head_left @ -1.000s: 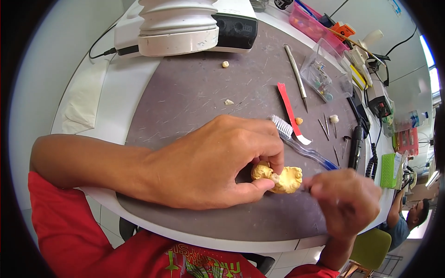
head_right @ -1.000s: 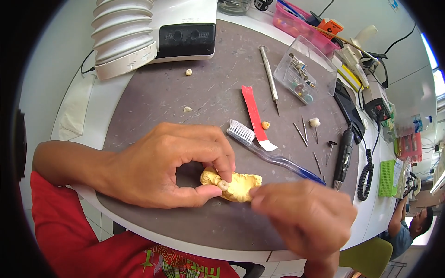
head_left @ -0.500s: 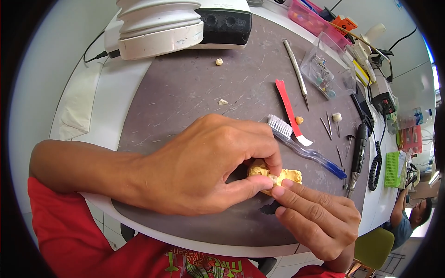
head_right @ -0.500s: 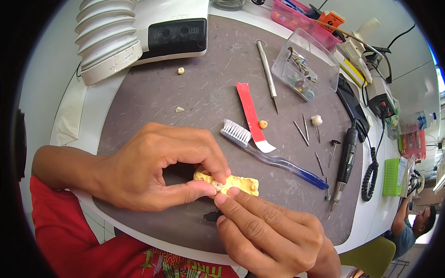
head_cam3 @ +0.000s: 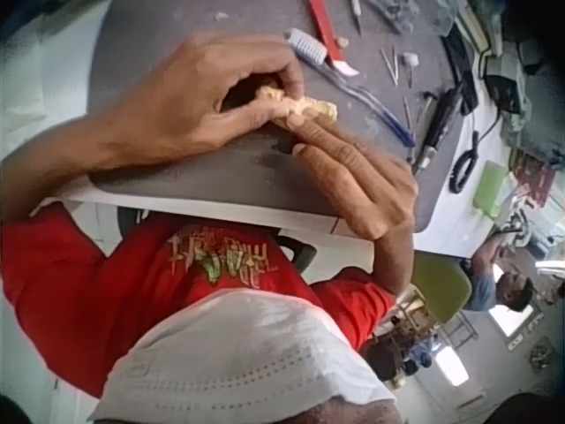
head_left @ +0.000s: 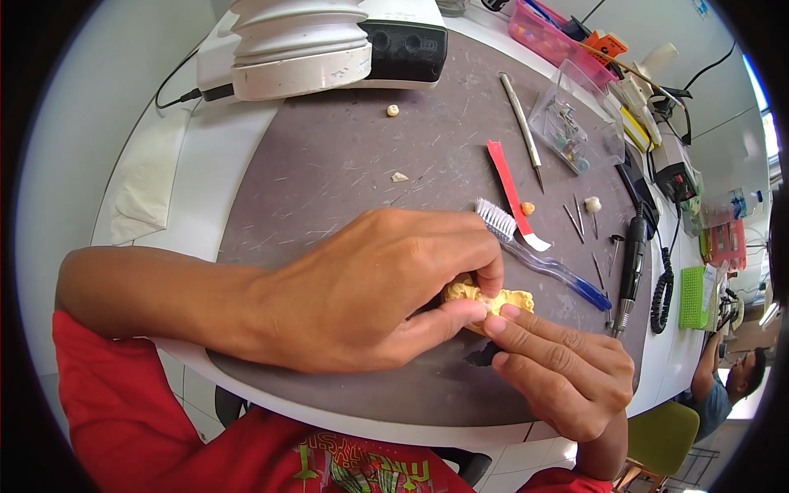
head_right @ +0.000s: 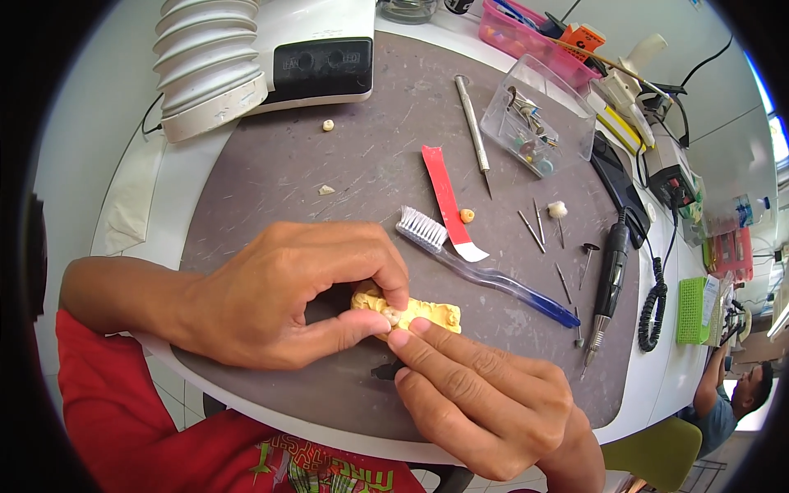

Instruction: Polishing a prosthetic tooth with a rotary tool and fitting it onto a dental cast.

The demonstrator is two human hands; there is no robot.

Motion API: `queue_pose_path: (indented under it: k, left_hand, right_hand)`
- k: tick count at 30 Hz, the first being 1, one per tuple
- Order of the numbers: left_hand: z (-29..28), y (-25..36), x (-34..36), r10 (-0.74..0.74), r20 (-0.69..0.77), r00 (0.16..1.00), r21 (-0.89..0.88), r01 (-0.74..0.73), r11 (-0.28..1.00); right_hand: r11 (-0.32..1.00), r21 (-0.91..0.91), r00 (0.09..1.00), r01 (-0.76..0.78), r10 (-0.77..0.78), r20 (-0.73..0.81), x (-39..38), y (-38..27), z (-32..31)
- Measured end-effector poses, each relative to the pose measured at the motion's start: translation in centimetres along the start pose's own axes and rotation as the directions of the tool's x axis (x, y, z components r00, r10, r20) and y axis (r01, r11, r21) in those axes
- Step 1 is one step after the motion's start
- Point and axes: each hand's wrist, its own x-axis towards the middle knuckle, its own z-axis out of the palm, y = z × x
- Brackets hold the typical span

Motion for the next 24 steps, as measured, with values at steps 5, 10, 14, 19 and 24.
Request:
queue_pose_path:
  k: [5,10,14,19,24]
  left_hand:
    - [-0.2,-0.2,0.3,0.042,0.041,0.998,0.024,-0.043,0.999]
    - [-0.1,-0.1,0.0,0.031,0.014,0.999,0.030,-0.032,0.999]
    - [0.1,-0.1,0.1,0.029,0.006,1.000,0.047,-0.029,0.998]
    - [-1.1,-0.5,0.6,0.028,0.098,0.995,-0.001,-0.028,1.000]
    - [-1.4,-0.9,0.9,0.026,0.140,0.990,-0.092,-0.013,0.996]
  right_hand:
    - [0.998,0.055,0.999,0.034,-0.032,-0.035,-0.5,0.8,0.3]
    - [0.997,0.047,0.998,0.059,-0.058,-0.031,-0.4,0.9,0.4]
    - [1.000,0.011,1.000,0.022,-0.022,0.002,-0.2,0.1,0.0]
    - [1.000,0.026,0.999,-0.017,0.018,-0.035,-0.3,0.1,-0.5]
    - [0.987,-0.046,0.976,-0.155,0.146,-0.162,-0.2,-0.1,-0.8]
